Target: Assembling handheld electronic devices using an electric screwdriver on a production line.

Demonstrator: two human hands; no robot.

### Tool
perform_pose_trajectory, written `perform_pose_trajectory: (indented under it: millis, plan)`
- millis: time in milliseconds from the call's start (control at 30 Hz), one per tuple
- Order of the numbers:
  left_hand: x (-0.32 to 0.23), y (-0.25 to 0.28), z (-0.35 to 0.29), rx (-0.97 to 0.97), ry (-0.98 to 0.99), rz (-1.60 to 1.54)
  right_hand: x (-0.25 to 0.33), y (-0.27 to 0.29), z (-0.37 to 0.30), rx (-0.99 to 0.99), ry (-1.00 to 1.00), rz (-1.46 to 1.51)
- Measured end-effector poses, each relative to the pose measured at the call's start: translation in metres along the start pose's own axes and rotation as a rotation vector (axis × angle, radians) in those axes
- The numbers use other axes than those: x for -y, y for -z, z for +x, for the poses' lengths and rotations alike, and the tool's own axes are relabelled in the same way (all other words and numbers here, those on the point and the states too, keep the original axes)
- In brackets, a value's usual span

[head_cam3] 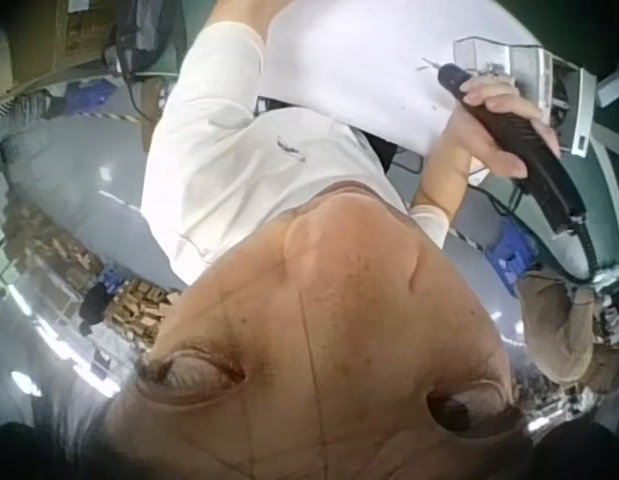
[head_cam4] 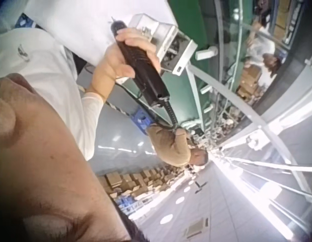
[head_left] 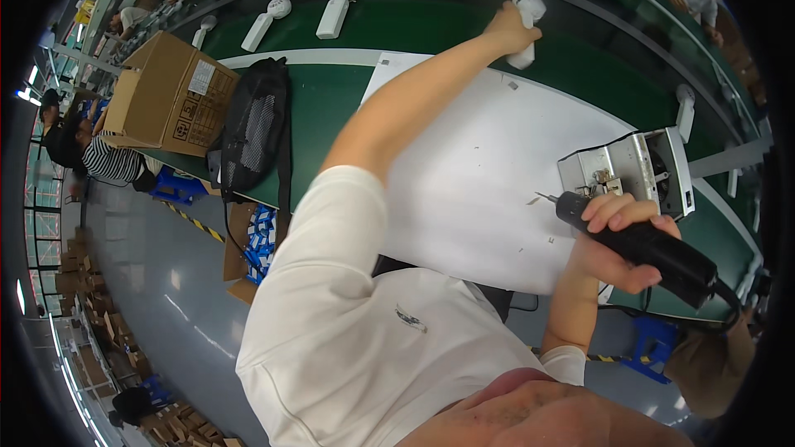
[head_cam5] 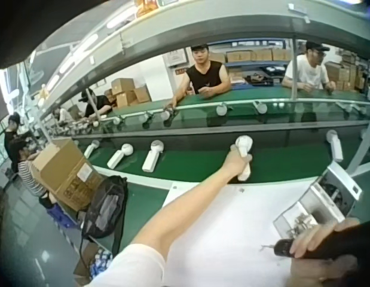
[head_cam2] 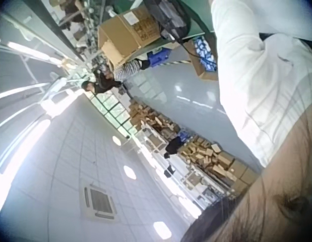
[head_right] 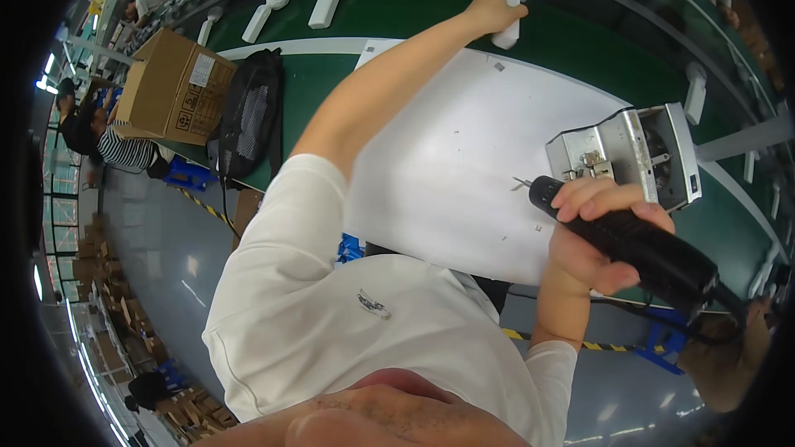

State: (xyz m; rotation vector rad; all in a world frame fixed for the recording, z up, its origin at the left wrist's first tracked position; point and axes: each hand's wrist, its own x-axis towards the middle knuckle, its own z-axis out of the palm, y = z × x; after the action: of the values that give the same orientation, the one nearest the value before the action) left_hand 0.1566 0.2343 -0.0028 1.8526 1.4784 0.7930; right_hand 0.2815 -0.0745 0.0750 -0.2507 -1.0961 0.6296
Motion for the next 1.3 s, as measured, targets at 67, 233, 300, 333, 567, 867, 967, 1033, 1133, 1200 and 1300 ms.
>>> perform_pose_trajectory:
  millis: [67,233,300,333,567,867,967,1033,1133,1200,1300]
  plan:
    - [-0.042,0.019,-0.08,0.282,0.208,-0.771,0.009,0.008,0.001,-0.027,0.009,-0.014]
    - [-0.032,0.004,-0.22,0.614,0.486,-1.213,0.024,0.004,0.0,-0.055,0.007,-0.033]
    - [-0.015,-0.001,-0.238,0.644,0.371,-1.277,0.009,0.001,-0.001,-0.031,-0.039,-0.054]
    - [-0.016,0.0,-0.237,0.644,0.348,-1.301,0.003,0.003,-0.001,0.007,-0.055,-0.043]
    - [-0.016,-0.006,-0.228,0.771,0.391,-1.324,-0.021,0.015,-0.006,0.094,-0.116,-0.178]
    - [-0.014,-0.011,-0.235,0.739,0.316,-1.248,-0.043,0.02,-0.012,0.038,-0.143,-0.137]
    - [-0.011,-0.012,-0.233,0.754,0.301,-1.25,-0.051,0.02,-0.012,0.068,-0.115,-0.101]
    - [-0.01,-0.012,-0.232,0.762,0.301,-1.251,-0.055,0.021,-0.012,0.074,-0.108,-0.09]
    - [-0.012,-0.013,-0.23,0.765,0.276,-1.252,-0.058,0.024,-0.01,0.125,-0.15,-0.075]
    - [-0.012,-0.015,-0.23,0.773,0.269,-1.251,-0.059,0.026,-0.011,0.138,-0.161,-0.075]
    - [-0.01,-0.019,-0.231,0.766,0.283,-1.28,-0.063,0.023,-0.013,0.167,-0.112,-0.092]
